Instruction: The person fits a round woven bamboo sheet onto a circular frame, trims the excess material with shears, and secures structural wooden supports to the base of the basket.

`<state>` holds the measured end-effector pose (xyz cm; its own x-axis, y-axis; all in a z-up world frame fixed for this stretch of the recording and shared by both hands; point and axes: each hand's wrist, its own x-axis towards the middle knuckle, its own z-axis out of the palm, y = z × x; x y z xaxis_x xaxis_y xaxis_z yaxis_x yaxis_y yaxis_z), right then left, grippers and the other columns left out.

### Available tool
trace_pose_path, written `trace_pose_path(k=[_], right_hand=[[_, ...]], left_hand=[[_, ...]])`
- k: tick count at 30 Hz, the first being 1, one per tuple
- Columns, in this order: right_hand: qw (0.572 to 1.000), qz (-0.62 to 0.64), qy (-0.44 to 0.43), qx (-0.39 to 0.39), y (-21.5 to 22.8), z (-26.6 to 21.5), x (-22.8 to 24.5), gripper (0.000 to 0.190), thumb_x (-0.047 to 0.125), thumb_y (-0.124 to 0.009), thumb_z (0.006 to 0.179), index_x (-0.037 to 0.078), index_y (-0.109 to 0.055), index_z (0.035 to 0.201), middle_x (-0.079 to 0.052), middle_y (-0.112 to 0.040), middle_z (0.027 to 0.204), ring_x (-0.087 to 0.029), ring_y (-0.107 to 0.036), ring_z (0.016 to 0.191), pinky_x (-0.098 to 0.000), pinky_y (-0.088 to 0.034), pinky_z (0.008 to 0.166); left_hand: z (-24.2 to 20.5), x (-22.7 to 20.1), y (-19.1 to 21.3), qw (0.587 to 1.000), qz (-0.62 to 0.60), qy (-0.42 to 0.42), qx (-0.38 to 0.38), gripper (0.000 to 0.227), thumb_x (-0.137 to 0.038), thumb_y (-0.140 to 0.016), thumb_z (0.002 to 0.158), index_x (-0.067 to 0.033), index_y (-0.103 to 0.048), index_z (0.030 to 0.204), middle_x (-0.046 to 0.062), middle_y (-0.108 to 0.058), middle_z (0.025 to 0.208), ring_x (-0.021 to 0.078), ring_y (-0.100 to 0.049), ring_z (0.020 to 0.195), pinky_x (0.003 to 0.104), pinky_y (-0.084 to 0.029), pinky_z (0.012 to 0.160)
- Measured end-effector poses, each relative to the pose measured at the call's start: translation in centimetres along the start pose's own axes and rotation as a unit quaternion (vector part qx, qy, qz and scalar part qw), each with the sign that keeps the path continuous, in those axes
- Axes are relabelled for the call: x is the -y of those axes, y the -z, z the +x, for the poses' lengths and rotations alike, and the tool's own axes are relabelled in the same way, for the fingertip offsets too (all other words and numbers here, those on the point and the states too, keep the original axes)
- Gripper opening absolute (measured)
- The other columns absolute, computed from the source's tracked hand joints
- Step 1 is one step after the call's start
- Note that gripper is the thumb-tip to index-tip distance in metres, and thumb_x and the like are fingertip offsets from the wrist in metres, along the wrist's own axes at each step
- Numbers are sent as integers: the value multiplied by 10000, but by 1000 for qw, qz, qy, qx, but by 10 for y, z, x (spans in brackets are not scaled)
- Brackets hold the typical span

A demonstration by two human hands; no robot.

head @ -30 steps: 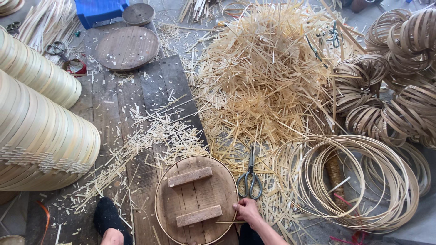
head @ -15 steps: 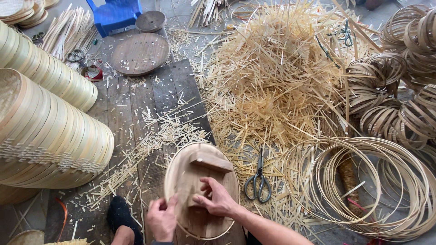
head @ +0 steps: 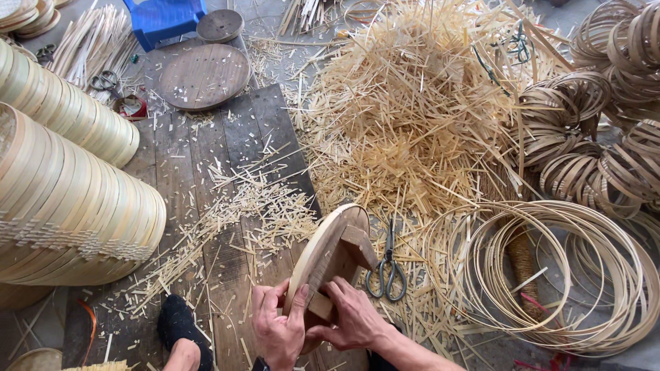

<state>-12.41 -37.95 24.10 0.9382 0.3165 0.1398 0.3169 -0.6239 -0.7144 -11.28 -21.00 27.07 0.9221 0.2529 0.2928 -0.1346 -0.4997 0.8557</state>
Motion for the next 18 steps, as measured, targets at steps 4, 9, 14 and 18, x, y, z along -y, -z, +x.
trace_pose_path(k=[4,9,14,18], right_hand=[[993,62,53,-90,-10,0,-11,555,288,-860,825,-44,-595,1182,-213,-638,1055,-374,-681,925,-419,-582,769],[959,225,-59,-164,-32,10,-9,380,179,-778,856,-18,-629,1145,-138,-725,947,-240,-761,842,-341,-652,706],[908,334,-174,-186,-36,22,-6,443,215,-840,821,-14,-625,1134,-115,-777,974,-190,-763,884,-347,-645,768],[887,406,-190,-110,-32,25,-1,571,215,-873,772,9,-548,1193,-107,-721,1059,-180,-740,955,-345,-640,905]], left_hand=[[11,-15,-1,995,3,-101,13,376,-342,-780,866,-17,-708,1040,53,-545,839,159,-575,739,329,-514,606],[23,-15,9,973,98,-91,186,683,-578,-563,883,-43,-643,1301,136,-663,1057,235,-691,856,361,-602,631],[17,1,10,967,162,-94,171,744,-648,-367,952,-94,-616,1382,165,-744,1186,305,-744,1032,455,-627,796],[18,11,4,967,173,-116,149,724,-647,-343,974,-90,-638,1330,162,-765,1129,307,-765,976,460,-633,783]])
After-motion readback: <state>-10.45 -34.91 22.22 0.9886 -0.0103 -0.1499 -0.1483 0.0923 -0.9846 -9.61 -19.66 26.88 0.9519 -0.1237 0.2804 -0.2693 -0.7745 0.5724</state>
